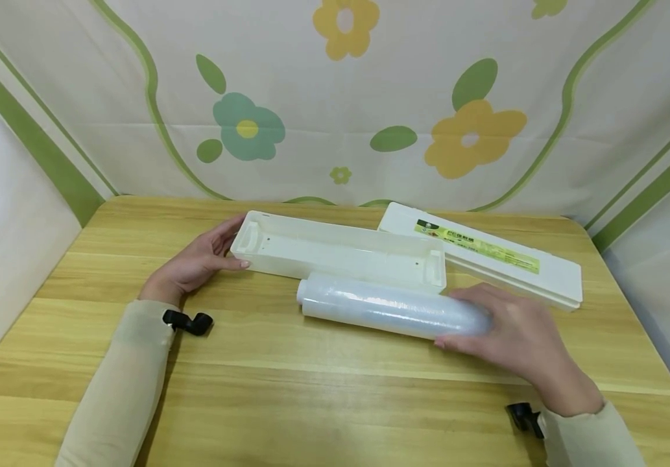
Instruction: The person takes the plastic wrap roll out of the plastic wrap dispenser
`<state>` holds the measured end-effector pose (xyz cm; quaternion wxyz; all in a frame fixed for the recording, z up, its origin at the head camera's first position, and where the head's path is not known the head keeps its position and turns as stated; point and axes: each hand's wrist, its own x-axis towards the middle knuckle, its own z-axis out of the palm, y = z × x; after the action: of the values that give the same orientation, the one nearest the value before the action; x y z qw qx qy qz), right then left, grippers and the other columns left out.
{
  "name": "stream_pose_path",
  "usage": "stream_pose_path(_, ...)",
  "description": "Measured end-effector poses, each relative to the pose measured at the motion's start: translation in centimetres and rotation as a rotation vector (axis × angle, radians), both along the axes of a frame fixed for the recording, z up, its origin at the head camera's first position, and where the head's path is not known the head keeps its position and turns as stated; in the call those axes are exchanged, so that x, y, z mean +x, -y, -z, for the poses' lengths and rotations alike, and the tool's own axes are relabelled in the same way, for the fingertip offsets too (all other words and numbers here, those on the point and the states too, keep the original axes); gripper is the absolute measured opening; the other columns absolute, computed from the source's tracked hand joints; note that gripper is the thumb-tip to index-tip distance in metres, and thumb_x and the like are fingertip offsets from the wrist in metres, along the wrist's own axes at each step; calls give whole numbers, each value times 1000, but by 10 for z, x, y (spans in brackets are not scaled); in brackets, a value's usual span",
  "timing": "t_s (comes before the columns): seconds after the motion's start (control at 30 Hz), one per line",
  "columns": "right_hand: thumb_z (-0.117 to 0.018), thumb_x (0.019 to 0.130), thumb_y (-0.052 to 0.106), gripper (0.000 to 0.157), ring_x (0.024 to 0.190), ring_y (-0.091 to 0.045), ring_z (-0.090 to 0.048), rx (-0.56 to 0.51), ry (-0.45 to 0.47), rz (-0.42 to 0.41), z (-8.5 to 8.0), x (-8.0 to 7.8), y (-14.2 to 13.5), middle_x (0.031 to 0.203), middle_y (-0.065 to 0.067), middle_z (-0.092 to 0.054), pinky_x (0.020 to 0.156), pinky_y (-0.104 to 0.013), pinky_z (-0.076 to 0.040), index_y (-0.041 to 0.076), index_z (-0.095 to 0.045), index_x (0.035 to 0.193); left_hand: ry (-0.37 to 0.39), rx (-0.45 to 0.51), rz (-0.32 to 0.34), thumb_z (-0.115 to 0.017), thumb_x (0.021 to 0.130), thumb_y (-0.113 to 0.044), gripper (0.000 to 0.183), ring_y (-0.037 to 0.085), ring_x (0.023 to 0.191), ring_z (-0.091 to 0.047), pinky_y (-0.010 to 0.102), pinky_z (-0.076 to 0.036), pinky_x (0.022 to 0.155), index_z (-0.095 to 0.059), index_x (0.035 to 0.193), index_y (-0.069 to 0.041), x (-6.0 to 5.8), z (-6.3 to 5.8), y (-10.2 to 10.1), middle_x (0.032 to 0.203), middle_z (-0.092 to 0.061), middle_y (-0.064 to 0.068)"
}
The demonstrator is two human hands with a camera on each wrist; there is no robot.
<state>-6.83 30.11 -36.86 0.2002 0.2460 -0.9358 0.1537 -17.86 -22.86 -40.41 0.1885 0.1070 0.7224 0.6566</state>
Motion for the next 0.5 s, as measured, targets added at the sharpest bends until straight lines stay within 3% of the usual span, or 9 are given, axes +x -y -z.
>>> stream_pose_path(0.13,-106,46,53,76,95,-23,-76,4,32,-18,-2,1,2,110,4,-82,76,-21,-51,29,-81,114,-1,3,0,-77,92,9,102,23,167,-23,13,-46,108,-25,173,-21,0,0,-1,180,-24,0)
stream_pose_path(0.33,-108,51,38,75,105,-5,-66,-58,85,-73,-3,3,5,116,10,-75,90,-6,-43,29,-79,119,-1,1,6,-78,92,8,102,23,166,-24,13,-46,109,-24,173,-21,-1,0,-2,180,-25,-1)
stream_pose_path(0.5,-108,55,31,76,114,5,-59,-91,131,-91,-1,5,5,122,13,-72,96,-6,-38,35,-77,125,-2,0,-3,-79,91,8,102,22,165,-26,13,-45,110,-26,173,-21,-1,0,-2,179,-27,-1)
